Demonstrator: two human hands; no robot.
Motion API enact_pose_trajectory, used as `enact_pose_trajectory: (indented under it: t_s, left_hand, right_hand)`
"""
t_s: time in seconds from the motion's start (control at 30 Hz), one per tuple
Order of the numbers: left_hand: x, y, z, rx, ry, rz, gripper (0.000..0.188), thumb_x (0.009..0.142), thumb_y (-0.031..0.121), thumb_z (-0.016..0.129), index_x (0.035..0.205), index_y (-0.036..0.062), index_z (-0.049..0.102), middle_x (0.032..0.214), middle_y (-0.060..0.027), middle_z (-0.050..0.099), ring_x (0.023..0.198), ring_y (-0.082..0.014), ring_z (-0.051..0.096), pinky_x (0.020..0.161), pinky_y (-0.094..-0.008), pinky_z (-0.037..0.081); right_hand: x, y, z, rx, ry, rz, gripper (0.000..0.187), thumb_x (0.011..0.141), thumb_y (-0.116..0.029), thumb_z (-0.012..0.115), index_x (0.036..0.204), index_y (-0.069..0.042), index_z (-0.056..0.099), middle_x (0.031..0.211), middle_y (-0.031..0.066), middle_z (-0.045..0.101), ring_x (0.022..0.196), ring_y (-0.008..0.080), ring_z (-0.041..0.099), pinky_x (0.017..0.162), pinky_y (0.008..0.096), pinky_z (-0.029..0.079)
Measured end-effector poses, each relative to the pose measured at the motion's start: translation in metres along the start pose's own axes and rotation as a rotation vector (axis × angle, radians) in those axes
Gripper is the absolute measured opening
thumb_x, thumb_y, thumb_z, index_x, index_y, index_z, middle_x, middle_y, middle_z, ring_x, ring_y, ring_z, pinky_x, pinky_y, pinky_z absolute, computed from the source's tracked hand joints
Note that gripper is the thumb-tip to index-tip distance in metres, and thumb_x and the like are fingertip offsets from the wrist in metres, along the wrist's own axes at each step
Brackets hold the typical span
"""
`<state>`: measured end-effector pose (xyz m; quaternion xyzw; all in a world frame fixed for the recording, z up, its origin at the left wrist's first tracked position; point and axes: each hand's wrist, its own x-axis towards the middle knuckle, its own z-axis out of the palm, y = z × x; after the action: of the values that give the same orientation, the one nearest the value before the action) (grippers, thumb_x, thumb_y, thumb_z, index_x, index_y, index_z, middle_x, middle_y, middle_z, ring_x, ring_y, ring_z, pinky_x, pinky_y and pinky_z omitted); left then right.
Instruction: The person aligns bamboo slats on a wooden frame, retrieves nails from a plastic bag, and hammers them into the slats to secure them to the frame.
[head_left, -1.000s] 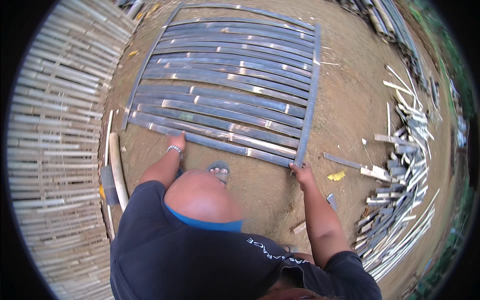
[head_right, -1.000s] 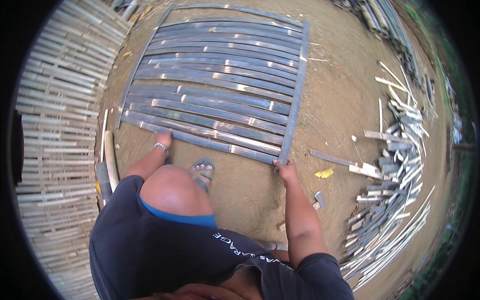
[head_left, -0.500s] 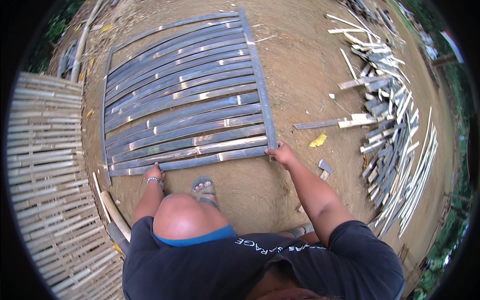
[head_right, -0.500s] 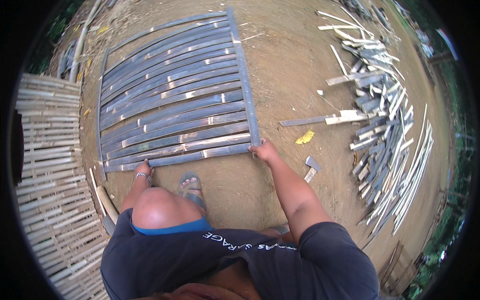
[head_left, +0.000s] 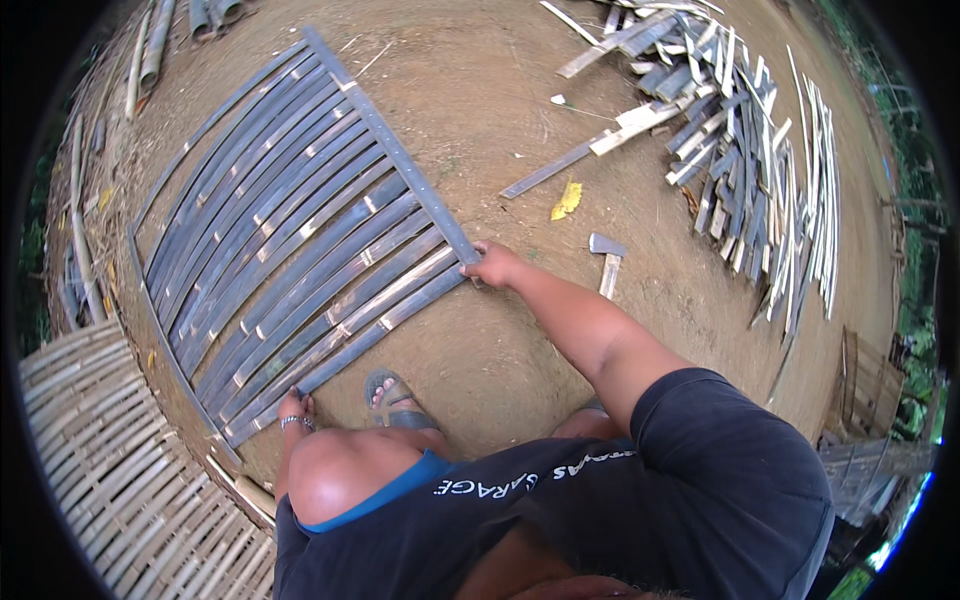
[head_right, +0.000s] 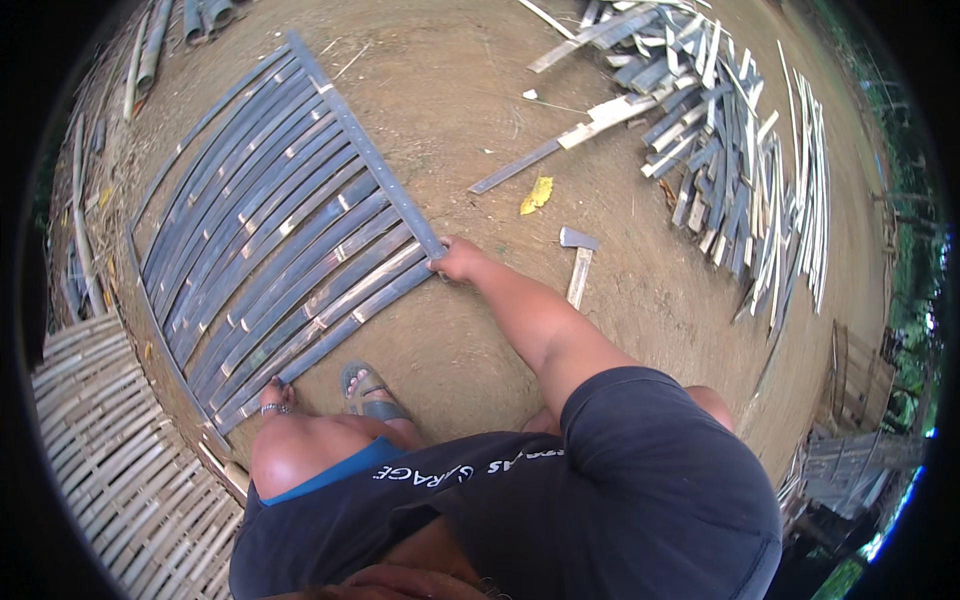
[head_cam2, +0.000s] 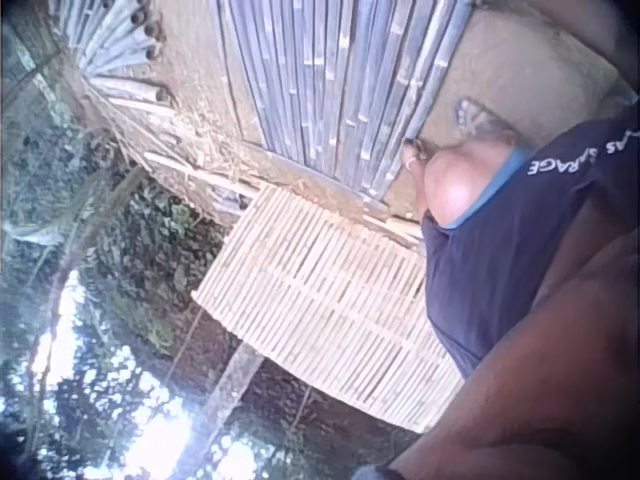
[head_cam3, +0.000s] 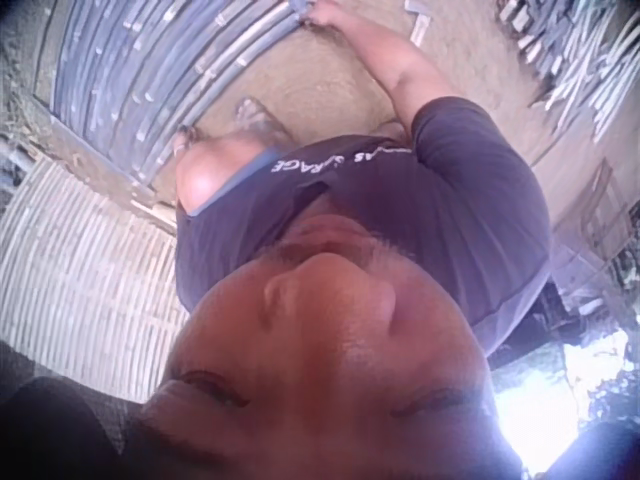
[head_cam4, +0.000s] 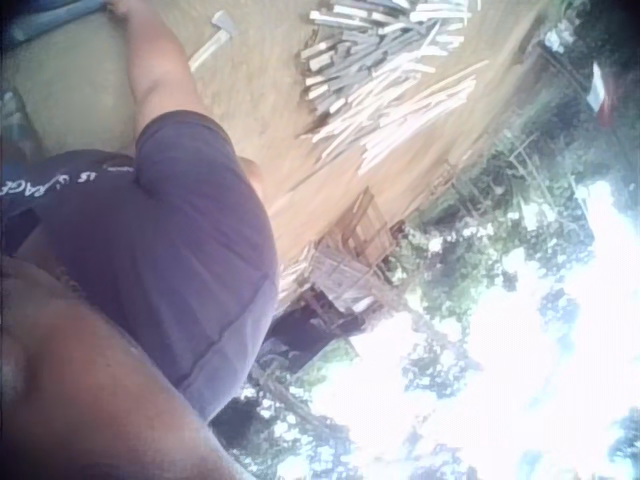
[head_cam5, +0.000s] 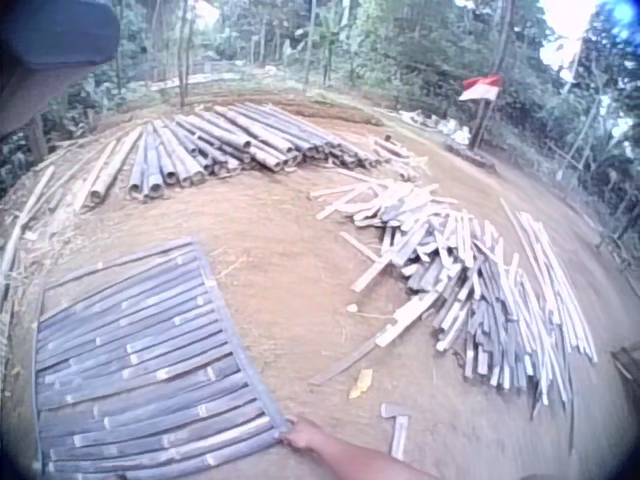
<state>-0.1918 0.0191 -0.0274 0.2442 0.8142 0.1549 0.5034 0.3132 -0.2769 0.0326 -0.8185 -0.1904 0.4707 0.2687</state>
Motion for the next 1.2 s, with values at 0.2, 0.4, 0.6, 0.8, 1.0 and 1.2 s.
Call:
enact_pose_trajectory:
  t_s: [0.2, 0.4, 0.6, 0.8, 1.0, 1.2]
  left_hand:
    - [-0.008, 0.007, -0.020, 0.021, -0.056, -0.017, 0.063, 0.097, 0.043, 0.067, 0.144, 0.0057, 0.048, 0.137, -0.0218, 0.052, 0.101, -0.0277, 0.066, 0.070, -0.0377, 0.056]
    - [-0.042, 0.011, -0.023, 0.172, -0.193, 0.026, 0.072, 0.096, 0.047, 0.067, 0.152, 0.0092, 0.042, 0.149, -0.0182, 0.046, 0.107, -0.0276, 0.064, 0.078, -0.0428, 0.054]
    - [-0.057, 0.014, -0.033, 0.316, -0.177, 0.092, 0.077, 0.096, 0.048, 0.067, 0.156, 0.0144, 0.032, 0.147, -0.0127, 0.053, 0.109, -0.0271, 0.065, 0.091, -0.0476, 0.049]
    - [-0.090, 0.013, -0.045, 0.469, -0.219, 0.090, 0.071, 0.095, 0.050, 0.067, 0.152, 0.0191, 0.039, 0.138, -0.0086, 0.058, 0.114, -0.0275, 0.063, 0.092, -0.0484, 0.048]
    - [-0.074, -0.003, -0.010, 0.554, -0.253, 0.095, 0.049, 0.098, 0.044, 0.063, 0.135, 0.0131, 0.052, 0.115, -0.0093, 0.062, 0.098, -0.0268, 0.064, 0.078, -0.0464, 0.056]
    - [-0.104, 0.021, 0.144, 0.692, -0.398, 0.144, 0.048, 0.099, 0.043, 0.062, 0.135, 0.0127, 0.052, 0.114, -0.0098, 0.062, 0.096, -0.0270, 0.064, 0.077, -0.0462, 0.056]
  right_hand:
    - [-0.025, -0.047, -0.026, -0.393, -0.024, 0.035, 0.053, 0.095, -0.044, 0.065, 0.133, -0.007, 0.062, 0.125, 0.0188, 0.068, 0.115, 0.0342, 0.066, 0.098, 0.0444, 0.052]
    - [-0.011, -0.035, -0.051, -0.540, 0.336, -0.179, 0.044, 0.098, -0.037, 0.058, 0.135, -0.012, 0.061, 0.140, 0.0126, 0.059, 0.135, 0.0307, 0.052, 0.111, 0.0469, 0.042]
    - [0.070, 0.057, -0.079, -0.808, 0.677, -0.408, 0.037, 0.099, -0.023, 0.054, 0.134, -0.015, 0.060, 0.135, 0.0059, 0.058, 0.137, 0.0263, 0.047, 0.116, 0.0521, 0.032]
    - [0.052, 0.055, -0.130, -0.869, 0.365, -0.495, 0.028, 0.092, -0.020, 0.058, 0.119, -0.016, 0.067, 0.120, 0.0061, 0.063, 0.126, 0.0268, 0.055, 0.112, 0.0474, 0.038]
    - [-0.016, 0.076, -0.137, -0.884, 0.054, -0.651, 0.022, 0.094, -0.023, 0.056, 0.101, -0.008, 0.070, 0.103, 0.0143, 0.068, 0.102, 0.0326, 0.067, 0.092, 0.0484, 0.053]
    - [-0.116, 0.103, -0.173, -0.844, 0.064, -0.503, 0.022, 0.094, -0.023, 0.057, 0.110, -0.014, 0.070, 0.106, 0.0113, 0.068, 0.106, 0.0336, 0.067, 0.088, 0.0490, 0.055]
